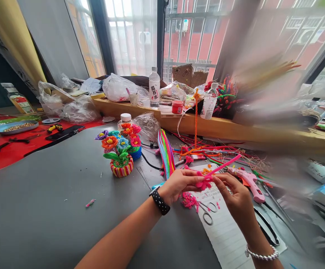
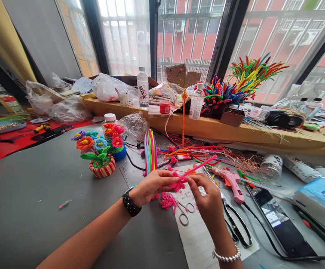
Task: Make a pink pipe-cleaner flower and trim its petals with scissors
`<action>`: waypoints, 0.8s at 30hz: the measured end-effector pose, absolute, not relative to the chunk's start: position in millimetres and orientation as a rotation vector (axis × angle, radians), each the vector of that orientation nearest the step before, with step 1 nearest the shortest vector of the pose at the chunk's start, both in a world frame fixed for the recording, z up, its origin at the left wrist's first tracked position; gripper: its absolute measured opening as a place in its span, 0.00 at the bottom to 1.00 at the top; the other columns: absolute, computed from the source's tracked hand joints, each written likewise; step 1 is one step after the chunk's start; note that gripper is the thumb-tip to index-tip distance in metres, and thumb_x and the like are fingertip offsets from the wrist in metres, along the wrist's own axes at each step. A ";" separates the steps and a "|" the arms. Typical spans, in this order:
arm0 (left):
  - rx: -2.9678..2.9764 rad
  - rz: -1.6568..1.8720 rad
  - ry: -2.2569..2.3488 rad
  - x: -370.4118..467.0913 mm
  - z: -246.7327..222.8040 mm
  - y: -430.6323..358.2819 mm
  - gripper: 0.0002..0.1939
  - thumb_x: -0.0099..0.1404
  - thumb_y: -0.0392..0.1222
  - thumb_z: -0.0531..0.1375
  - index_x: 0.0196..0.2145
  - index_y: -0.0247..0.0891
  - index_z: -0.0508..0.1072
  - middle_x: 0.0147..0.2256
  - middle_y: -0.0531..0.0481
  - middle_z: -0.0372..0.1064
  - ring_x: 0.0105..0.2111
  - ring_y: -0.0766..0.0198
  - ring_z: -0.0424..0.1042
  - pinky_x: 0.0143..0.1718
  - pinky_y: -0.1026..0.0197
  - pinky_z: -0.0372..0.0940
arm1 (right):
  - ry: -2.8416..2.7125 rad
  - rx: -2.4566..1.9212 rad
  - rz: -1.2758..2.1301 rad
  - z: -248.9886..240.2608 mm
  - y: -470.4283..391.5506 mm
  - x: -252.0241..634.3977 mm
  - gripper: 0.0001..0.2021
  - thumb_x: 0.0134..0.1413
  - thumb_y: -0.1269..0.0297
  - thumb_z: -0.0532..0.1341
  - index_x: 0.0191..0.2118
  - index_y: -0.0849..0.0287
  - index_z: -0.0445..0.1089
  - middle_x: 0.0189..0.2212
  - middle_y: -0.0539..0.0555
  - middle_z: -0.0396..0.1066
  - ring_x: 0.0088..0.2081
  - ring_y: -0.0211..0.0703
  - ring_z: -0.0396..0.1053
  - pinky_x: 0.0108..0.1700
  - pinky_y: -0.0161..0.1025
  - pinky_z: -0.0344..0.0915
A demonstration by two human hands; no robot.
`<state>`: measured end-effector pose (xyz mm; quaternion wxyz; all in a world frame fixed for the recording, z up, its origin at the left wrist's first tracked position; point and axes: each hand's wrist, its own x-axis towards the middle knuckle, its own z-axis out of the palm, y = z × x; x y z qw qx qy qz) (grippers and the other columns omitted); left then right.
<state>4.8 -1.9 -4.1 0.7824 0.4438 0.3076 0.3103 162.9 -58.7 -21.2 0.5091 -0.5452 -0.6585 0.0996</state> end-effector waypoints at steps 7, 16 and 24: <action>0.860 0.562 0.671 1.1 -3.8 1.5 0.11 0.43 0.38 0.67 0.25 0.30 0.72 0.23 0.51 0.68 0.25 0.70 0.69 0.36 0.64 0.65 | -1.835 -1.189 -0.259 -16.1 -59.8 167.0 0.09 0.50 0.69 0.58 0.39 0.54 0.67 0.33 0.52 0.69 0.33 0.41 0.67 0.35 0.39 0.65; 0.909 0.575 0.649 1.5 -7.1 0.3 0.10 0.43 0.38 0.67 0.23 0.30 0.72 0.24 0.52 0.68 0.25 0.71 0.69 0.34 0.65 0.65 | -1.998 -1.116 -0.709 -25.9 -66.0 171.6 0.15 0.51 0.75 0.56 0.44 0.55 0.67 0.33 0.52 0.73 0.33 0.40 0.69 0.39 0.37 0.64; 0.987 0.659 0.677 3.1 -0.4 -3.5 0.12 0.41 0.39 0.68 0.21 0.28 0.71 0.20 0.51 0.68 0.24 0.69 0.69 0.32 0.65 0.65 | -1.994 -1.126 -0.775 -26.7 -66.9 168.9 0.14 0.51 0.78 0.55 0.42 0.58 0.68 0.32 0.54 0.72 0.33 0.41 0.69 0.39 0.38 0.63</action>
